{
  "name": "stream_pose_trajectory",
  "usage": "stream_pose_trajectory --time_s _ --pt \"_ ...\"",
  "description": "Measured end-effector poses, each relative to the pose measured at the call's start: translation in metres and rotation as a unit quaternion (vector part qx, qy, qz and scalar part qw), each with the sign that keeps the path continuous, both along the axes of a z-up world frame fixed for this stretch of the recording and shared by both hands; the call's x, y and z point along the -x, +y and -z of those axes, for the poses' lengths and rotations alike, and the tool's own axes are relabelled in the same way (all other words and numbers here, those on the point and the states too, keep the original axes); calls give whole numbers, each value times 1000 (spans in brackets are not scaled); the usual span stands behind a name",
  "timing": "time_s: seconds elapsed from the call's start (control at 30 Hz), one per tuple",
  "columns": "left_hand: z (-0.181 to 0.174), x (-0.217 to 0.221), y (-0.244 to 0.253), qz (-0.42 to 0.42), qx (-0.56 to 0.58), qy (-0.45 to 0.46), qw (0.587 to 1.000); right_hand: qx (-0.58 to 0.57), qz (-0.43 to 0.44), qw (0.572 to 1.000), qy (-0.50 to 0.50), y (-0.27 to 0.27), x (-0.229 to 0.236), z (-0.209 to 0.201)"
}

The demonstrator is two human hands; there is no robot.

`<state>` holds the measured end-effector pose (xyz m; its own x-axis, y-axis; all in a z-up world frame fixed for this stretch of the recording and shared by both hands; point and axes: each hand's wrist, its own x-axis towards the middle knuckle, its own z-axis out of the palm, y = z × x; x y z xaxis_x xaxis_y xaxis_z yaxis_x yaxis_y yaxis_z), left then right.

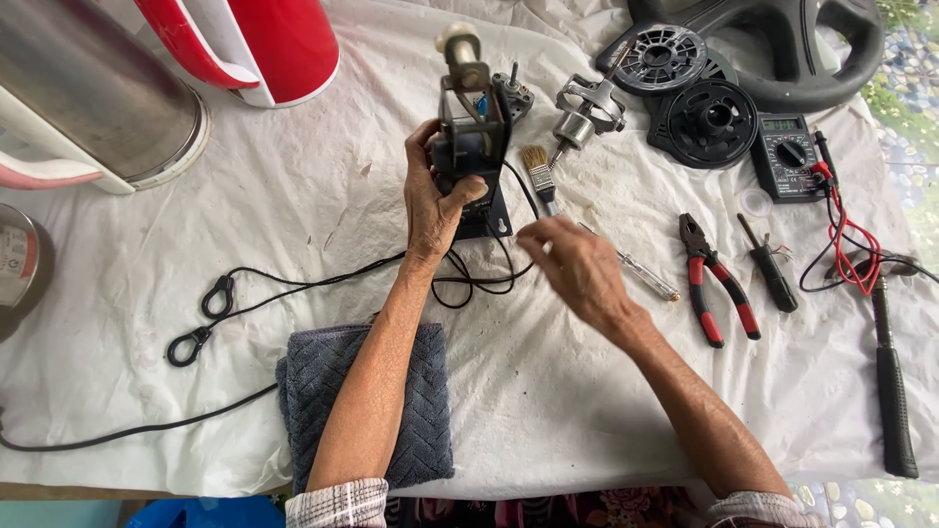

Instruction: Cleaning a small electric motor and its housing using a paintbrush and a small scraping tool to remove dust and debris.

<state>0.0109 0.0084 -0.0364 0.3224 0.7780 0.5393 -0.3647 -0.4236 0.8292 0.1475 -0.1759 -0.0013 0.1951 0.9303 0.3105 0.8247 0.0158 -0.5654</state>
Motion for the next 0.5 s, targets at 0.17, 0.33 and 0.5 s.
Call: stream_pose_trajectory --time_s 0.17,0.33,0.5 --pt "-6 0 -7 -15 -12 21 1000 33 85 995 -44 -2 -19 -10" --pt "2 -1 -5 -9 -2 8 1000 68 92 991 -74 -8 -20 -18" --pt "3 -3 -8 -24 -18 19 999 109 85 984 -112 -7 -20 -11"
